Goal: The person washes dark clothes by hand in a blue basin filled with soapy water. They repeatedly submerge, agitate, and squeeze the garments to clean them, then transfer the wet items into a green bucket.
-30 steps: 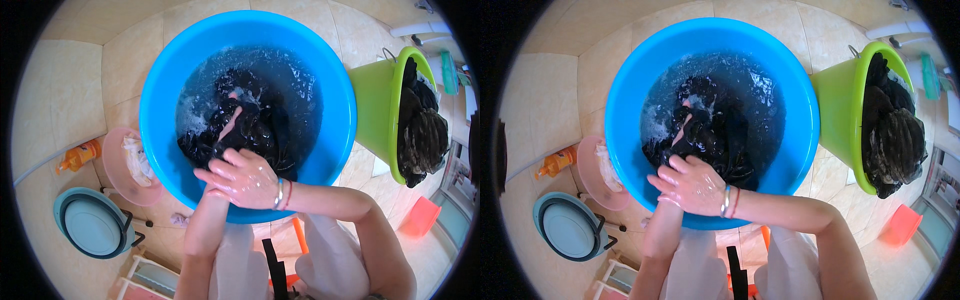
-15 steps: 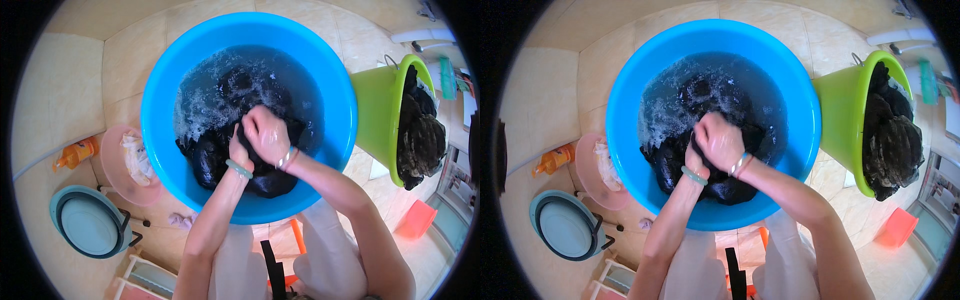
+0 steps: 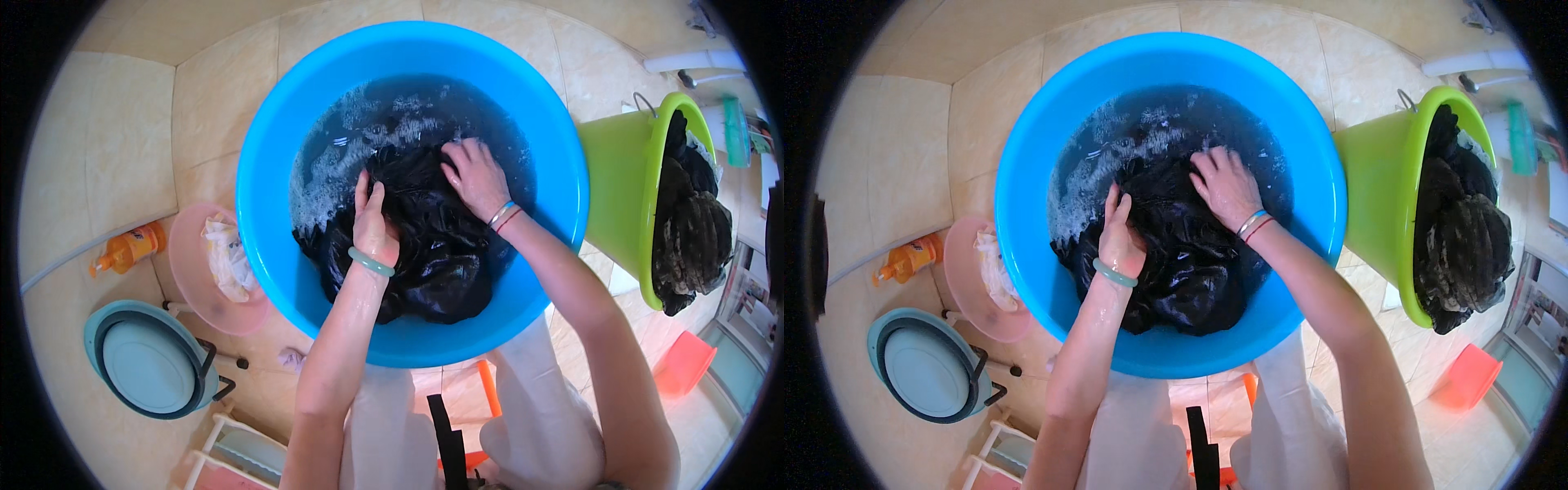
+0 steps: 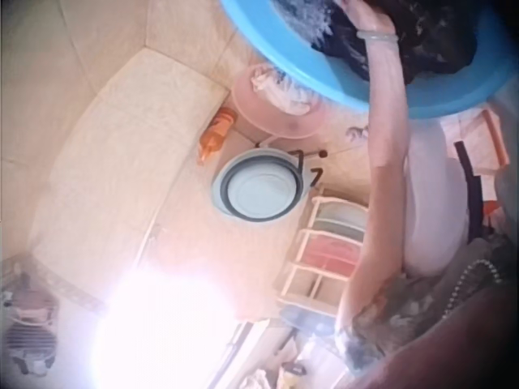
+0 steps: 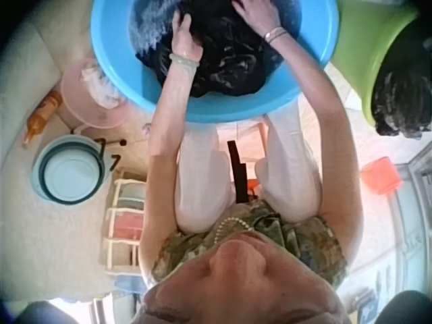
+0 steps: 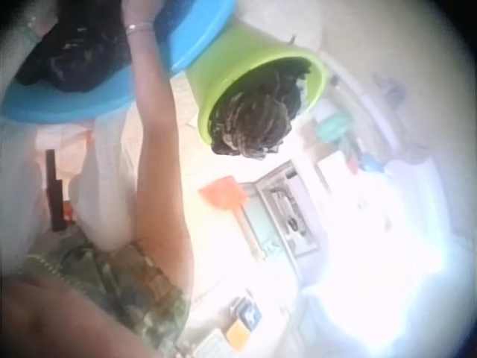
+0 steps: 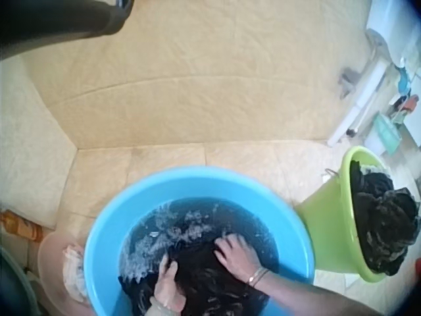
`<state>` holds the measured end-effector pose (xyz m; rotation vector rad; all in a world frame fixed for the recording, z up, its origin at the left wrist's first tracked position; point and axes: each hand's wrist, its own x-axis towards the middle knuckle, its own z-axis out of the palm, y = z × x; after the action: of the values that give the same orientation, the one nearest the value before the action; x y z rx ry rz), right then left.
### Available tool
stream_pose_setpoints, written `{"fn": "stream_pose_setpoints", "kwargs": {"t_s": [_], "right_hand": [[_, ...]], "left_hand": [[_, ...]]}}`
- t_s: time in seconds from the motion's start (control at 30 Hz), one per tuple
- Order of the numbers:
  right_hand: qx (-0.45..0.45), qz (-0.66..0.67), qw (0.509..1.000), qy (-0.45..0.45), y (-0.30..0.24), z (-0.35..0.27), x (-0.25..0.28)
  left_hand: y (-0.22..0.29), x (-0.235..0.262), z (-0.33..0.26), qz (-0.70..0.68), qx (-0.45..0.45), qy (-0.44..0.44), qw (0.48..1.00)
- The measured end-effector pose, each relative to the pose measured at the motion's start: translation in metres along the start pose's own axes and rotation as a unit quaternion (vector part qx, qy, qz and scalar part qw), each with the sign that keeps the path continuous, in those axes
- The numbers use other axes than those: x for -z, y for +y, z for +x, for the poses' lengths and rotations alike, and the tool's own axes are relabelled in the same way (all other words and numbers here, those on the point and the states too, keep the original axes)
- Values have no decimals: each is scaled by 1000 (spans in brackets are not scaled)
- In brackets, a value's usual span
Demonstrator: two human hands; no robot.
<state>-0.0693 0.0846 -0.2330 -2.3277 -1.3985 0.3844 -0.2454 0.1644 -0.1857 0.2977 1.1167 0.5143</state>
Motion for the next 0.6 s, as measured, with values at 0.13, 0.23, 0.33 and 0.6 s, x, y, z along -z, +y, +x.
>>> {"fn": "stream_pose_setpoints", "kwargs": {"t_s": [0.13,0.23,0.33,0.6], "right_hand": [[-162,43,983,-75,1,12,-13],[-30,252,965,72,-46,-7,1],[209,206,956,14,-103,-36,44],[290,187,937,64,-158,-55,44]], "left_hand": [[-4,-1,4,86,-21,-18,996],[-7,10,14,91,-47,-80,992],[2,16,21,-1,85,-114,990],[-26,47,5,-173,110,-313,927]]}}
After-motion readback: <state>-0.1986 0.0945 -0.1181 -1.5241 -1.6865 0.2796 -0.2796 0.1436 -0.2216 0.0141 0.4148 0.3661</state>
